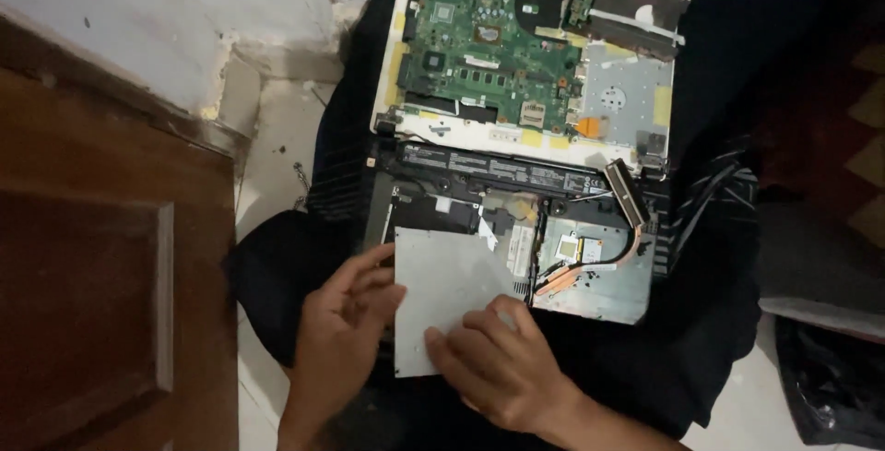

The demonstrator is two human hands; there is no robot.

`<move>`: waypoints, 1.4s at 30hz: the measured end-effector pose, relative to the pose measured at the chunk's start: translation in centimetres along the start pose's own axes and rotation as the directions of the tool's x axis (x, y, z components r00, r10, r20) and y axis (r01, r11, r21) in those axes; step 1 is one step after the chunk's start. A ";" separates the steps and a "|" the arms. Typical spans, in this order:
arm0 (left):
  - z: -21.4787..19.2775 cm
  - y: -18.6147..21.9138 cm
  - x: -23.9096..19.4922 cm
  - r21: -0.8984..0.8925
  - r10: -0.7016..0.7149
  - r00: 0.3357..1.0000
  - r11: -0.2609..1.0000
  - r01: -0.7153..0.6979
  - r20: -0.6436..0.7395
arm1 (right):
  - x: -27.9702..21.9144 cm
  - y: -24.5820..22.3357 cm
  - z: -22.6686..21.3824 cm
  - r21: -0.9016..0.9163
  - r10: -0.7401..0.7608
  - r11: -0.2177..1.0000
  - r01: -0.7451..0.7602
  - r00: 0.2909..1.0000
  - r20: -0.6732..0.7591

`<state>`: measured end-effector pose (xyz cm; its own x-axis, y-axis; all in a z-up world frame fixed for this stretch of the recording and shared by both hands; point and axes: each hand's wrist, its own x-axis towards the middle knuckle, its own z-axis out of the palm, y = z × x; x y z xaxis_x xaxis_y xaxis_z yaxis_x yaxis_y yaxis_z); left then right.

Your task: The person removes a hard drive from a disassembled laptop, then uses a screwdriver to unscrew and detach a metal bracket from the drive. They then reinsert the hard drive into the laptop chassis and use the screwdriver to secure it in place.

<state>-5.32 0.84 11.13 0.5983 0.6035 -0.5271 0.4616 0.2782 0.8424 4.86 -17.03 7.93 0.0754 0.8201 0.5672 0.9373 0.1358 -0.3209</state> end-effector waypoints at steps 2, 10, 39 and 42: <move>0.0 -1.4 0.3 -0.059 0.086 0.996 0.995 -0.084 0.028 | 0.4 -0.2 0.1 0.010 0.026 1.000 -0.026 1.000 0.011; -0.7 -2.9 2.7 -0.003 -0.023 0.999 1.000 0.023 -0.024 | -2.5 -1.4 1.4 -0.068 0.583 0.804 -0.591 0.805 -0.105; 0.8 -4.4 5.1 0.702 0.777 0.629 0.458 -0.545 -0.019 | -0.3 0.6 4.9 -0.113 0.781 0.623 -0.774 0.623 0.041; 0.8 -3.6 5.5 0.693 0.758 0.653 0.478 -0.539 -0.015 | 0.4 0.4 4.9 -0.113 0.797 0.600 -0.792 0.603 0.006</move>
<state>-3.19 2.53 5.12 0.7302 0.6159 0.2958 0.3522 -0.7103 0.6094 3.62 -13.91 4.28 0.7908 0.6066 0.0816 0.5414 -0.6309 -0.5557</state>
